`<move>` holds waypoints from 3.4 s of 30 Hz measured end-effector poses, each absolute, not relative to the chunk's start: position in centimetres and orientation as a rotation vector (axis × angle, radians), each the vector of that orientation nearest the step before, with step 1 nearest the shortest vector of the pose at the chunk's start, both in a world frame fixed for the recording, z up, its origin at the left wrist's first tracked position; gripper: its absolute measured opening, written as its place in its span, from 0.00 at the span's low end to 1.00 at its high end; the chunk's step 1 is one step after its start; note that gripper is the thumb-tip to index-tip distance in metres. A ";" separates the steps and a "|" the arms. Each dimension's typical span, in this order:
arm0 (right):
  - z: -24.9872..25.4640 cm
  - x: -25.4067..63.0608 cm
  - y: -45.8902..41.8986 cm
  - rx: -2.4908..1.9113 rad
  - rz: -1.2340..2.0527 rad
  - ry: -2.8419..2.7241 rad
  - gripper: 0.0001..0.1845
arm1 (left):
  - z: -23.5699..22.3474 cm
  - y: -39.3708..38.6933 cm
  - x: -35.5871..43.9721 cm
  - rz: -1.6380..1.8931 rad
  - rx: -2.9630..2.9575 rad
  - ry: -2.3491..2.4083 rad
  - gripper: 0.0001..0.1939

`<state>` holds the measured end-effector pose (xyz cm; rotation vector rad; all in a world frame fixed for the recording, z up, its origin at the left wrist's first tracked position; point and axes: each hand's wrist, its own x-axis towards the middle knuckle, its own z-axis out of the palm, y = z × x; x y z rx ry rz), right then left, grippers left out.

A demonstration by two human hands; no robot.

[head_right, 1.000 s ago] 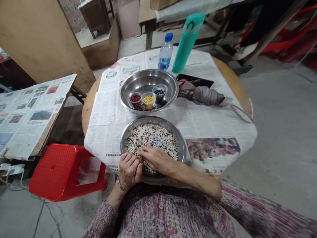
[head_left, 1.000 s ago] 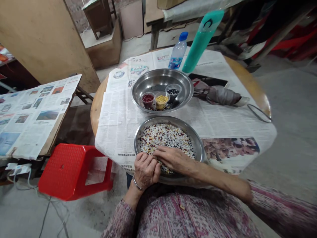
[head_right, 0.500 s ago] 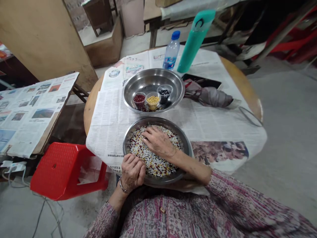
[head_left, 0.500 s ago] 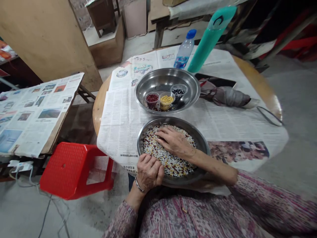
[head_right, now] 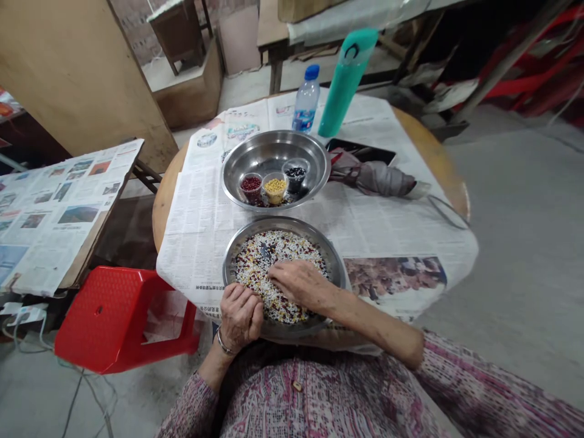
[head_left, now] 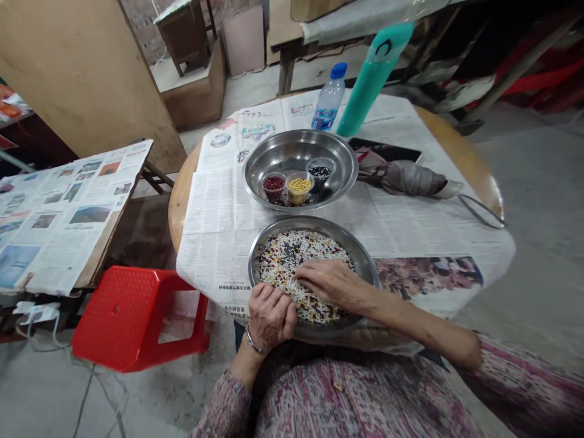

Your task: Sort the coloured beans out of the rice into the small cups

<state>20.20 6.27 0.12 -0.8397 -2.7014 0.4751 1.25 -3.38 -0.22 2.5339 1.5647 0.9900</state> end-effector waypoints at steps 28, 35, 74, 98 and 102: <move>0.3 20.2 7.8 -1.002 0.711 -2.335 0.11 | 0.0 -3.4 1.3 0.938 2.529 1.594 0.14; 1.7 18.3 7.4 -1.114 1.065 -2.084 0.14 | -0.1 -3.4 1.3 0.973 2.534 1.581 0.13; 1.6 18.0 6.6 -1.108 1.194 -1.942 0.17 | 0.0 -3.4 1.3 0.957 2.528 1.589 0.14; -1.6 17.4 7.9 -1.003 0.801 -2.129 0.12 | -0.2 -3.4 1.3 0.973 2.520 1.570 0.13; -1.6 17.2 7.7 -0.987 0.765 -2.154 0.12 | -0.2 -3.4 1.3 0.988 2.512 1.570 0.13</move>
